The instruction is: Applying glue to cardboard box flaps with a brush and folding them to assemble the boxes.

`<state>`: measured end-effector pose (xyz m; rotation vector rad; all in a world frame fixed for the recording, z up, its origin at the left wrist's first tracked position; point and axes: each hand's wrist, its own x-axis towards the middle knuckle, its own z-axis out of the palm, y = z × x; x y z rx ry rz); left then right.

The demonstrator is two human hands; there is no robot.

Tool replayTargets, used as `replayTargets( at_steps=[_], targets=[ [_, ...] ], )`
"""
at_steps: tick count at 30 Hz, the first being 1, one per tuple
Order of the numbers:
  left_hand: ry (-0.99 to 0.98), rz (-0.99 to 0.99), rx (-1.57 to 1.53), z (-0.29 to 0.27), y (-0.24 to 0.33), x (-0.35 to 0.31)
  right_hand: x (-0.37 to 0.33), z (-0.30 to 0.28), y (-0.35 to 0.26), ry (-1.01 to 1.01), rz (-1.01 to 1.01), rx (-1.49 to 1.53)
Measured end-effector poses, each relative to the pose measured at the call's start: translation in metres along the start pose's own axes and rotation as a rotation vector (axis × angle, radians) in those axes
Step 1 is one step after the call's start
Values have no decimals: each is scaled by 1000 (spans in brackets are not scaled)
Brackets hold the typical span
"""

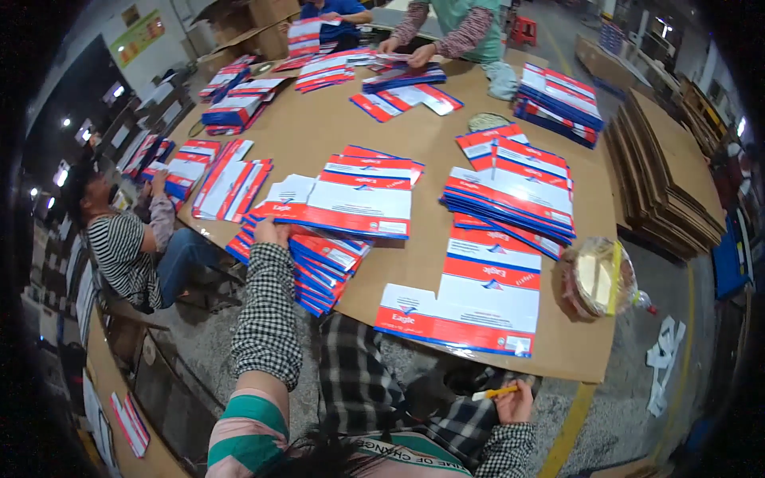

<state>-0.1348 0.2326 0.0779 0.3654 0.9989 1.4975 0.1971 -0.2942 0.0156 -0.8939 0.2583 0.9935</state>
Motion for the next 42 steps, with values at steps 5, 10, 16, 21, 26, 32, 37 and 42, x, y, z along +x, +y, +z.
replayTargets(
  at_steps=[5, 10, 16, 21, 26, 32, 37, 42],
  targets=[
    [83, 10, 60, 8, -6, -6, -4, 7, -3, 3, 24, 27],
    [120, -4, 103, 11, -1, -19, -5, 6, -3, -38, 26, 19],
    [59, -40, 81, 6, -4, -32, -3, 2, -3, -27, 32, 2],
    [73, -36, 102, -1, -6, -41, -4, 3, -3, -44, 45, 27],
    [115, -52, 87, 0, -6, -43, -6, 4, -4, -54, 4, 15],
    [98, -62, 82, -3, -8, -38, -8, 7, -4, -25, 26, 1],
    [109, -65, 100, 0, -6, -43, -8, 6, -4, -21, 41, -3],
    [84, -62, 45, 8, -3, -57, -6, 1, -3, -46, 22, 21]
  ],
)
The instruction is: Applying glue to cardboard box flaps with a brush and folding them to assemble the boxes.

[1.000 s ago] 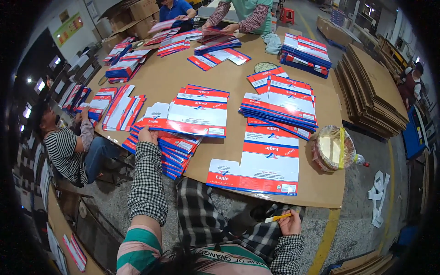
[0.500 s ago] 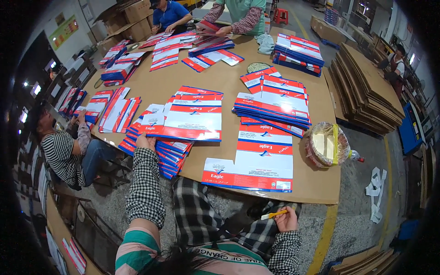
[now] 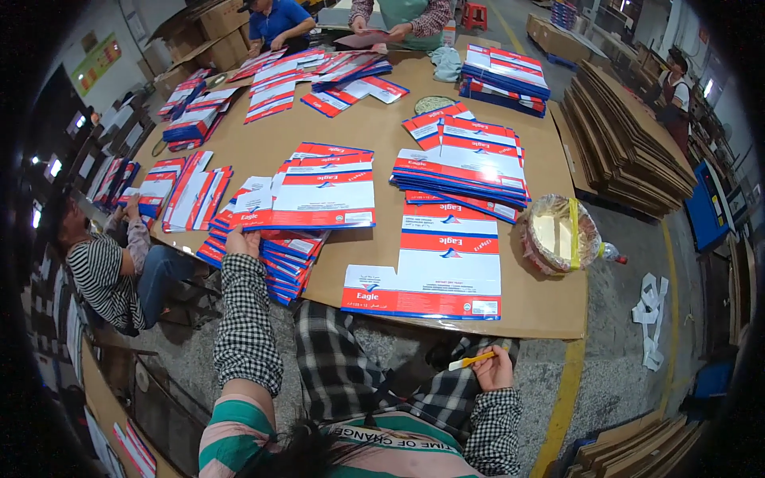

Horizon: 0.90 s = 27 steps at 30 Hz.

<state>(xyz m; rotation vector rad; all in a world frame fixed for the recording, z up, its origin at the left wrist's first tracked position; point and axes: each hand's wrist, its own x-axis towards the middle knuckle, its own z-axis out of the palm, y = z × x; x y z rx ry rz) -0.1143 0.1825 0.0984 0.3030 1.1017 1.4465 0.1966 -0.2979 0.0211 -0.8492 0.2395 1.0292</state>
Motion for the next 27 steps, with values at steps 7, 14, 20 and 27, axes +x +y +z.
replayTargets(
  at_steps=[7, 14, 20, 27],
  targets=[
    [58, -14, 110, 11, 3, 4, 2, -6, 0, 15, 33, 64],
    [-87, 102, 49, 36, 25, 62, 2, -8, -2, -2, 8, 12],
    [213, 143, 622, 57, 61, 93, 5, -6, 0, 37, 20, -23],
    [155, 732, 1049, 56, 9, 23, 6, -5, -2, 27, 66, -43]
  ],
)
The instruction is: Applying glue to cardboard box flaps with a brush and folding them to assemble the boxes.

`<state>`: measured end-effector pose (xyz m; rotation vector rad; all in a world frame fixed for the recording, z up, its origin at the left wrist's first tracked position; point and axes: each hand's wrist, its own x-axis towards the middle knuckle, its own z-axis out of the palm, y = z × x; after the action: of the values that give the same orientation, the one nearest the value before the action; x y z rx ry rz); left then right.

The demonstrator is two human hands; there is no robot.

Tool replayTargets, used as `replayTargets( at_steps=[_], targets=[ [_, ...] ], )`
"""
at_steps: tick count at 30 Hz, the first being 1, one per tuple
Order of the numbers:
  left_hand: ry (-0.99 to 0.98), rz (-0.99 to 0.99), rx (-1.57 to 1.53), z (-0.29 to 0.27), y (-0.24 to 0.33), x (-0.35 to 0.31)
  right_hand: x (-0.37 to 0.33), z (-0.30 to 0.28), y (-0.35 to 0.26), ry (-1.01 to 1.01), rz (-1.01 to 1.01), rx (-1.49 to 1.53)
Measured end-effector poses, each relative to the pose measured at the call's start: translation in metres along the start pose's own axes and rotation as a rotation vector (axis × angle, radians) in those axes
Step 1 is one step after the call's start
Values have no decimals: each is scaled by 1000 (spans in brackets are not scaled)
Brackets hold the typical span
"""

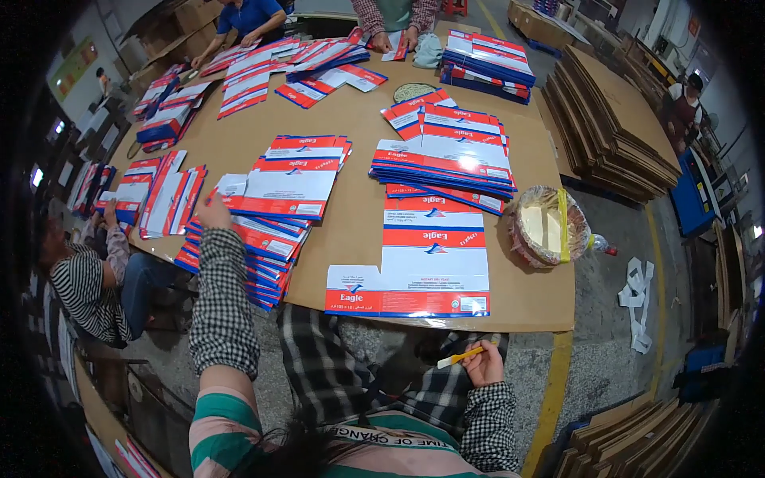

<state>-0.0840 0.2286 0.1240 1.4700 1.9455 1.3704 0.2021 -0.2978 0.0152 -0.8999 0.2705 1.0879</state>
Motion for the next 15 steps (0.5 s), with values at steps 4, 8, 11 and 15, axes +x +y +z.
replayTargets(
  at_steps=[4, 8, 11, 15],
  targets=[
    [-196, 424, -218, 3, 21, -108, 2, 6, 2, -16, -22, -5],
    [-582, 547, -205, -15, 4, -206, -7, 25, -5, 5, -224, 89],
    [-652, 487, -230, -16, -13, -244, -19, 47, -49, -174, -317, 28],
    [-628, 371, -294, -23, -32, -257, -12, 82, -135, -139, -835, -176]
  ],
)
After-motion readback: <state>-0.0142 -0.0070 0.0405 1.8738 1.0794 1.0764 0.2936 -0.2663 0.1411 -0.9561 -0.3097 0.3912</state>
